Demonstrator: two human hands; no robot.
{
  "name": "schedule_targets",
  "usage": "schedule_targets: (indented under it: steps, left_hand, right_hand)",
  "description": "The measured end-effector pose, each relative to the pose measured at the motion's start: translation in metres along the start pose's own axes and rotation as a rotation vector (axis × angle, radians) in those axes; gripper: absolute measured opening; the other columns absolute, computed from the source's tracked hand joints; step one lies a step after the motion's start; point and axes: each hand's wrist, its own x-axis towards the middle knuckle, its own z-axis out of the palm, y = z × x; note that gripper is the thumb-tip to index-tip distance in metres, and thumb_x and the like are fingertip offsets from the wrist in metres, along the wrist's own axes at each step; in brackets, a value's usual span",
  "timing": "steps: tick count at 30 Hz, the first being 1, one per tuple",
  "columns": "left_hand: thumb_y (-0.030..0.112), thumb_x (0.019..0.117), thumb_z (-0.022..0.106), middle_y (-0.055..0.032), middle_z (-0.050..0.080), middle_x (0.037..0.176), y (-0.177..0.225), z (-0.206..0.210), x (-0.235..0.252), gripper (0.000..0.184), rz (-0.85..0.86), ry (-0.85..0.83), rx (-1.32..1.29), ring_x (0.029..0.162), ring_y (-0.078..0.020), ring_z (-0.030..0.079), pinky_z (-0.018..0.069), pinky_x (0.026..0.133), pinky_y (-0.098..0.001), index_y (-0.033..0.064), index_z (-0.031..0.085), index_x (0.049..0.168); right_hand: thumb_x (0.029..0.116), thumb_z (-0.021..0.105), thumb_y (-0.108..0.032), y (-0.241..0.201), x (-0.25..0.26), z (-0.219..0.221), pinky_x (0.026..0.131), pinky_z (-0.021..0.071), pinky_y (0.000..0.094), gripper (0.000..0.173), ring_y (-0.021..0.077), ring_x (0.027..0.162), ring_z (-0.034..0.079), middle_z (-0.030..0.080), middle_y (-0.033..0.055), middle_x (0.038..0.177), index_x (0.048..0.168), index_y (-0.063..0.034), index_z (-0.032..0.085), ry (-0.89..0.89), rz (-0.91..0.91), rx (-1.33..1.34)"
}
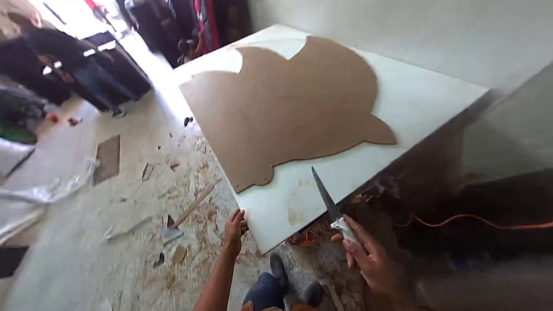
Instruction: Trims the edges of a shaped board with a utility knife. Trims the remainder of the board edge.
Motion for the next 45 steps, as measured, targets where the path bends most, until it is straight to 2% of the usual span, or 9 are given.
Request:
schedule_targets:
  steps: [3,6,8,12,23,27,29,37,45]
  left_hand:
    - [0.03,0.1063,0.057,-0.0219,0.07,0.115,0.001,-0.005,0.019,0.046,-0.032,-0.013,-0.052,0.091,-0.0307,0.072,0.0613,0.082,-0.0478,0.003,0.054,0.143]
    - [0.038,0.1016,0.065,-0.0174,0.074,0.109,-0.01,-0.005,0.044,0.042,-0.059,-0.042,-0.098,0.093,-0.0299,0.074,0.0618,0.082,-0.0481,0.0051,0.065,0.128]
    - [0.041,0.0988,0.068,-0.0159,0.076,0.101,-0.012,-0.003,0.061,0.041,-0.041,-0.056,-0.104,0.089,-0.0285,0.075,0.0626,0.08,-0.0475,0.0043,0.07,0.118]
    - [0.046,0.095,0.071,-0.0126,0.077,0.097,-0.006,-0.011,0.078,0.044,-0.049,-0.102,-0.092,0.087,-0.0251,0.075,0.0622,0.082,-0.0461,0.006,0.073,0.112]
    - [0.051,0.096,0.068,-0.0094,0.076,0.093,-0.007,-0.012,0.082,0.042,-0.077,-0.024,-0.116,0.081,-0.0226,0.074,0.0618,0.078,-0.0478,0.011,0.074,0.107]
    - [0.052,0.0973,0.066,-0.009,0.074,0.09,0.0,-0.003,0.076,0.041,-0.075,0.051,-0.094,0.08,-0.0234,0.072,0.0597,0.078,-0.0507,0.0119,0.073,0.102]
    - [0.054,0.0954,0.067,-0.0068,0.074,0.091,-0.007,0.0,0.082,0.042,-0.051,0.109,-0.057,0.083,-0.0214,0.072,0.0598,0.081,-0.0517,0.0137,0.075,0.1]
    - [0.051,0.0977,0.065,-0.0055,0.075,0.093,-0.016,0.021,0.079,0.039,0.062,0.276,-0.029,0.087,-0.0191,0.073,0.0603,0.085,-0.0517,0.0139,0.076,0.104]
    - [0.062,0.0955,0.061,-0.0032,0.071,0.084,-0.017,0.022,0.07,0.046,0.063,0.366,0.15,0.081,-0.0202,0.07,0.0582,0.078,-0.0545,0.0172,0.074,0.096]
  right_hand:
    - [0.1027,0.061,-0.031,-0.005,0.056,0.026,0.052,0.0614,0.0375,0.052,0.0196,0.064,0.069,0.075,0.0017,0.116,0.153,-0.0234,0.051,-0.191,-0.016,-0.179]
    - [0.1028,0.06,-0.039,-0.015,0.111,0.065,0.066,0.0648,0.0342,0.048,0.0103,0.077,0.072,0.073,-0.0086,0.117,0.15,-0.0354,0.053,-0.383,-0.068,-0.479]
    - [0.1029,0.058,-0.034,-0.024,0.149,0.093,0.077,0.0651,0.0346,0.047,0.0068,0.09,0.072,0.071,-0.0108,0.123,0.15,-0.0369,0.053,-0.514,-0.166,-0.628]
    - [0.1023,0.057,-0.032,-0.039,0.213,0.144,0.085,0.063,0.0359,0.042,0.0046,0.097,0.071,0.07,-0.0122,0.127,0.143,-0.0403,0.06,-0.721,-0.359,-0.85]
    - [0.1046,0.051,-0.027,-0.054,0.321,0.224,0.069,0.0623,0.0412,0.036,0.0112,0.091,0.073,0.07,-0.0101,0.125,0.136,-0.04,0.065,-1.094,-0.71,-1.122]
    - [0.1031,0.055,-0.023,-0.043,0.326,0.258,0.058,0.058,0.0442,0.036,0.0177,0.073,0.069,0.071,-0.0026,0.106,0.135,-0.0348,0.067,-1.145,-0.796,-1.166]
    - [0.1034,0.055,-0.023,-0.036,0.332,0.275,0.059,0.0583,0.045,0.037,0.0183,0.073,0.068,0.07,-0.0024,0.103,0.136,-0.0369,0.065,-1.192,-0.82,-1.208]
    - [0.1034,0.053,-0.022,-0.065,0.368,0.192,0.062,0.0597,0.0464,0.042,0.0172,0.077,0.071,0.072,-0.0028,0.114,0.141,-0.037,0.062,-1.261,-0.866,-1.174]
    - [0.1037,0.055,-0.02,-0.023,0.358,0.244,0.068,0.0594,0.0506,0.039,0.0239,0.083,0.07,0.07,0.003,0.103,0.14,-0.0324,0.063,-1.334,-0.859,-1.261]
